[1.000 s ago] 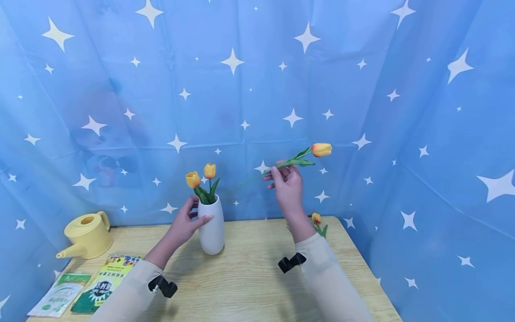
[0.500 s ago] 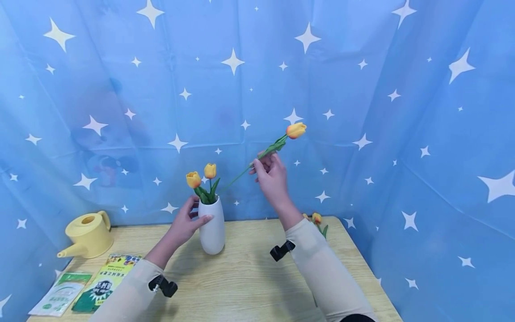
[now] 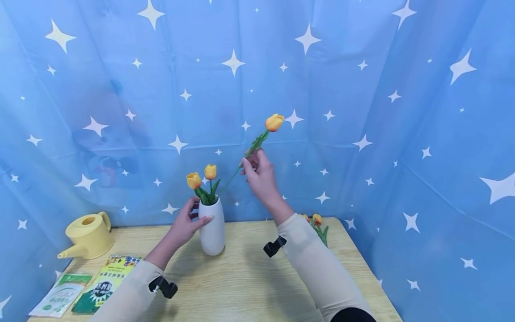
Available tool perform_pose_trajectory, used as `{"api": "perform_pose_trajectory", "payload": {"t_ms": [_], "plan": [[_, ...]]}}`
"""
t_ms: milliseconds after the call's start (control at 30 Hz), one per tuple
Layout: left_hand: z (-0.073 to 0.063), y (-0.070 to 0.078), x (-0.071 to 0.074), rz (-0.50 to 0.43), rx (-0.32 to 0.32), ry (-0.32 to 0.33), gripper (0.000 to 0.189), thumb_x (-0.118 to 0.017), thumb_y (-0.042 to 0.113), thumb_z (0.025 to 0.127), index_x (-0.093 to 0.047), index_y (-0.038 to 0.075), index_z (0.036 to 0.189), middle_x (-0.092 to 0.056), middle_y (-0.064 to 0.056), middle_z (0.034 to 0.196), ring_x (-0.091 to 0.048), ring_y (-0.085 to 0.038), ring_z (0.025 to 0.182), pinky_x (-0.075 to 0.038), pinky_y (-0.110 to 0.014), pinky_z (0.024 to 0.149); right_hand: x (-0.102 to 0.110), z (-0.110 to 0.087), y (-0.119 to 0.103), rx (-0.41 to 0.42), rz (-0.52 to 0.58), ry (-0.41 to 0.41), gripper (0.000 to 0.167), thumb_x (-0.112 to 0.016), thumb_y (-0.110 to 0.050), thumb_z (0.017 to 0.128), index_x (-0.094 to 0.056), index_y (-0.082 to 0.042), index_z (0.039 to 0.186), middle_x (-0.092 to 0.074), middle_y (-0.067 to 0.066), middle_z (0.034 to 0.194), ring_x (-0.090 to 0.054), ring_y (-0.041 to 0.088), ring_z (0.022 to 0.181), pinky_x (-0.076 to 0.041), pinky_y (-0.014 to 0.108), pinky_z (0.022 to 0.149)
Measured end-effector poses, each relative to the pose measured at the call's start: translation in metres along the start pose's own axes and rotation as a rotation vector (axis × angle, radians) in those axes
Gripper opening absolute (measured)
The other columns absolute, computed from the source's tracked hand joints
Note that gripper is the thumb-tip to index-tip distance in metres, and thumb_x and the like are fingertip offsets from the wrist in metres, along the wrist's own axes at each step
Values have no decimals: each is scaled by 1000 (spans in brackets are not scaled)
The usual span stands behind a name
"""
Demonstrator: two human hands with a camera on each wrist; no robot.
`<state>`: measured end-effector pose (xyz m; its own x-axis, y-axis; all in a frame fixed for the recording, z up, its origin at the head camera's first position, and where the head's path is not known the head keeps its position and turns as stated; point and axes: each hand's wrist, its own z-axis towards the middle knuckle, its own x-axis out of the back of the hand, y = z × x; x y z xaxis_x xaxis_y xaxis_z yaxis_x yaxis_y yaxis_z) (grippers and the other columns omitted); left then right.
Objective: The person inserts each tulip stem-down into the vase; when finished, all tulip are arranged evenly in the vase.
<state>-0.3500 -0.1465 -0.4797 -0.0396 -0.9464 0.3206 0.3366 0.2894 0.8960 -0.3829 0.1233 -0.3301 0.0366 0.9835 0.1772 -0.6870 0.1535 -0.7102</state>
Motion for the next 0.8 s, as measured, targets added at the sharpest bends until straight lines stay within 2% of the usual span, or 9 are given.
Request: {"api": "perform_pose_trajectory", "payload": {"t_ms": [100,267,400,533,633,800], "plan": [[0,0,0,9,-4,5,70,-87,44,98,-51,17,151,-56,-14,153,-55,-43,143,-47,-69,116,-5,2,-1,8,-23,-41,16,-66,-2,111,-62,-3,127,-75,18,96,-73,37,79,-62,46,59],[1,0,-1,9,-6,4,70,-87,43,98,-51,16,151,-57,-13,153,-55,-42,143,-47,-67,117,-13,2,-1,16,-45,-116,16,-65,-4,112,-63,-6,127,-73,18,97,-71,42,83,-59,31,60],[1,0,-1,2,-3,3,69,-87,44,98,-51,17,151,-57,-12,153,-54,-42,143,-47,-67,118,-20,-1,2,16,-76,-159,17,-64,-10,113,-63,-9,130,-72,16,98,-71,46,87,-59,30,64],[1,1,-1,0,5,1,69,-87,44,98,-51,18,151,-56,-12,153,-53,-43,144,-47,-67,118,-26,-3,4,9,-126,-191,18,-64,-13,114,-63,-11,132,-72,12,100,-73,37,88,-60,34,67],[1,1,-1,-4,10,-3,70,-87,44,98,-50,18,152,-56,-12,153,-53,-44,144,-47,-68,117,-30,-5,6,15,-145,-209,18,-64,-11,114,-63,-10,132,-73,13,101,-73,31,87,-61,37,68],[1,0,-1,-6,3,-1,71,-87,44,98,-50,18,152,-56,-12,153,-53,-44,144,-46,-67,118,-38,-8,11,34,-180,-230,17,-66,-8,112,-65,-7,129,-73,15,99,-74,30,85,-62,39,70]]}}
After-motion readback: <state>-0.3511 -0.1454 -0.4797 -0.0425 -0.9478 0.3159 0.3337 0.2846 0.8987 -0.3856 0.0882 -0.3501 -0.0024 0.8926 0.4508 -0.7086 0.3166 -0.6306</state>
